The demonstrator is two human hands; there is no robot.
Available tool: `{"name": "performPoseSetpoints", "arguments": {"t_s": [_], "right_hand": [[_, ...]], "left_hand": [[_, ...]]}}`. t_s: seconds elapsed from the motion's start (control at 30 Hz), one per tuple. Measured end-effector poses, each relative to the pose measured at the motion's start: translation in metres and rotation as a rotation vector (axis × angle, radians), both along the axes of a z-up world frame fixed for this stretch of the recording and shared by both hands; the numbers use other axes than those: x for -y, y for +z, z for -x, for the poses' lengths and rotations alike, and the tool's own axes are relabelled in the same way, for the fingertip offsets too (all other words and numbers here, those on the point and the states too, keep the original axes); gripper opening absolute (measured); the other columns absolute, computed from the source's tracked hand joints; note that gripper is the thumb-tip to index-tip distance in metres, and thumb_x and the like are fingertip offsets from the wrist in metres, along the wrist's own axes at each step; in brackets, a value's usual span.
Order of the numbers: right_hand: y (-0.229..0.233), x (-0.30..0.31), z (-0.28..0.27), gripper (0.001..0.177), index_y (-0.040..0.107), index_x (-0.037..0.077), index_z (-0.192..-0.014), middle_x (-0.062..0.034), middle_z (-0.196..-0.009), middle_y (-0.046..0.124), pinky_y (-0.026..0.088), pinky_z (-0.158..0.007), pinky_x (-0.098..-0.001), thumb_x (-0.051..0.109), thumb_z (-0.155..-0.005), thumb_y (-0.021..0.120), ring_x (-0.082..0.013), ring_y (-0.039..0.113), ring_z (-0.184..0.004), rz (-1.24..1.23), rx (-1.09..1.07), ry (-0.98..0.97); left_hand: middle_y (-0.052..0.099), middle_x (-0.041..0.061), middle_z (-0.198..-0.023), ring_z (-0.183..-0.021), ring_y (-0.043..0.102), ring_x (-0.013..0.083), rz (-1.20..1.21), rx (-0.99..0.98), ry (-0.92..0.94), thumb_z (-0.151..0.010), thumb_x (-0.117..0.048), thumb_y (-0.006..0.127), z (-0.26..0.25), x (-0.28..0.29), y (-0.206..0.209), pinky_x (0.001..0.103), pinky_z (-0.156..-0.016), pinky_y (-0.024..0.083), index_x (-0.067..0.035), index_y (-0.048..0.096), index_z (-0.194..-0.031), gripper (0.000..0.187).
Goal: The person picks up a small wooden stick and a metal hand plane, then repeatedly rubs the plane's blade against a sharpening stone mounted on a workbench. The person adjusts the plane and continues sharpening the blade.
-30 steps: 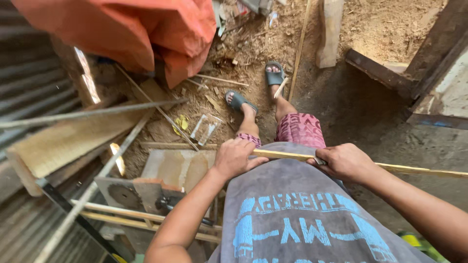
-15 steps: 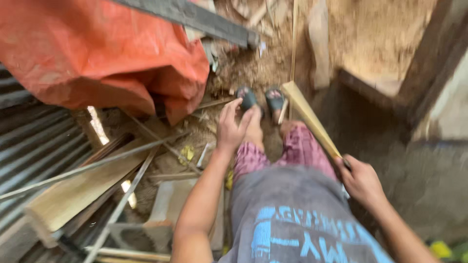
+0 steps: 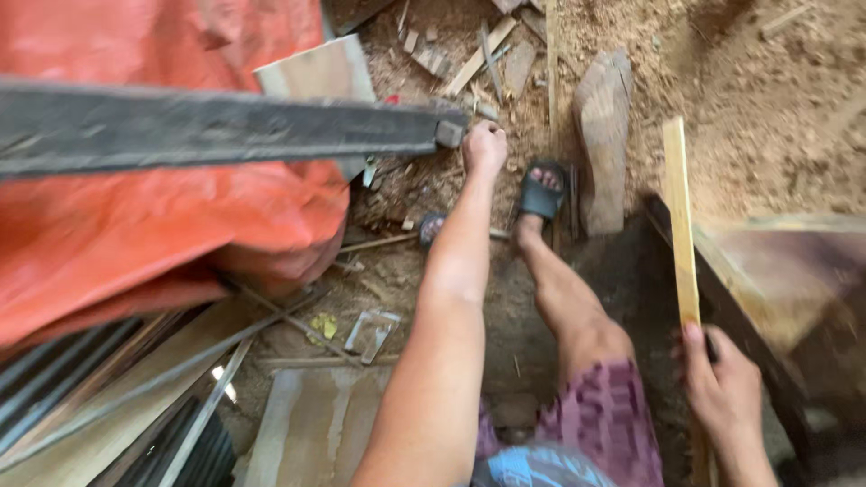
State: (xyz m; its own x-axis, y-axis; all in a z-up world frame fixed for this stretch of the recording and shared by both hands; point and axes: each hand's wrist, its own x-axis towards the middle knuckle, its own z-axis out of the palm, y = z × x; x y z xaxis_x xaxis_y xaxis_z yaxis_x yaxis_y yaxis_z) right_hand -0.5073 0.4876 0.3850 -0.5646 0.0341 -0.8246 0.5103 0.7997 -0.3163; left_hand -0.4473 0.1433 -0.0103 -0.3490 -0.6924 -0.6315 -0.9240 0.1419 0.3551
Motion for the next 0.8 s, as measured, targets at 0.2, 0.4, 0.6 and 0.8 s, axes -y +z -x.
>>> {"name": "performPoseSetpoints", "arguments": {"t_s": [0.2, 0.4, 0.6, 0.8], "right_hand": [[-0.079, -0.034, 0.008, 0.039, 0.07, 0.0, -0.1, -0.005, -0.073, 0.065, 0.045, -0.058, -0.0274, 0.035, -0.114, 0.058, -0.0101, 0.056, -0.064, -0.128, 0.059, 0.006], [-0.113, -0.037, 0.009, 0.036, 0.071, 0.0, -0.101, -0.0041, -0.072, 0.065, 0.047, -0.059, -0.0261, 0.032, -0.112, 0.06, -0.01, 0.058, -0.064, -0.123, 0.069, -0.021], [-0.113, -0.02, 0.019, 0.034, 0.07, -0.001, -0.102, -0.0051, -0.077, 0.065, 0.046, -0.059, -0.0262, 0.029, -0.113, 0.058, -0.0109, 0.057, -0.064, -0.099, 0.088, -0.047], [-0.114, -0.013, 0.022, 0.037, 0.068, -0.004, -0.1, -0.0054, -0.077, 0.063, 0.045, -0.061, -0.0248, 0.028, -0.115, 0.057, -0.0105, 0.055, -0.067, -0.002, 0.058, -0.178]], "left_hand": [[0.074, 0.017, -0.113, -0.102, 0.073, 0.0334, 0.088, -0.016, -0.008, -0.085, -0.027, 0.077, 0.021, 0.011, -0.108, 0.046, -0.091, 0.058, -0.013, 0.07, -0.123, 0.042], [0.051, 0.01, -0.134, -0.093, 0.065, 0.0212, 0.011, 0.256, -0.226, -0.083, -0.049, 0.077, 0.063, 0.013, -0.131, 0.032, -0.067, 0.06, -0.016, 0.045, -0.145, 0.078], [0.055, 0.008, -0.124, -0.088, 0.062, 0.0188, 0.021, 0.145, -0.274, -0.094, -0.05, 0.062, 0.075, -0.026, -0.116, 0.026, -0.057, 0.054, -0.018, 0.045, -0.147, 0.064], [0.044, 0.019, -0.144, -0.089, 0.068, 0.0302, -0.084, 0.033, -0.081, -0.091, -0.054, 0.069, 0.039, -0.049, -0.061, 0.04, -0.061, 0.056, -0.012, 0.044, -0.145, 0.072]]}}
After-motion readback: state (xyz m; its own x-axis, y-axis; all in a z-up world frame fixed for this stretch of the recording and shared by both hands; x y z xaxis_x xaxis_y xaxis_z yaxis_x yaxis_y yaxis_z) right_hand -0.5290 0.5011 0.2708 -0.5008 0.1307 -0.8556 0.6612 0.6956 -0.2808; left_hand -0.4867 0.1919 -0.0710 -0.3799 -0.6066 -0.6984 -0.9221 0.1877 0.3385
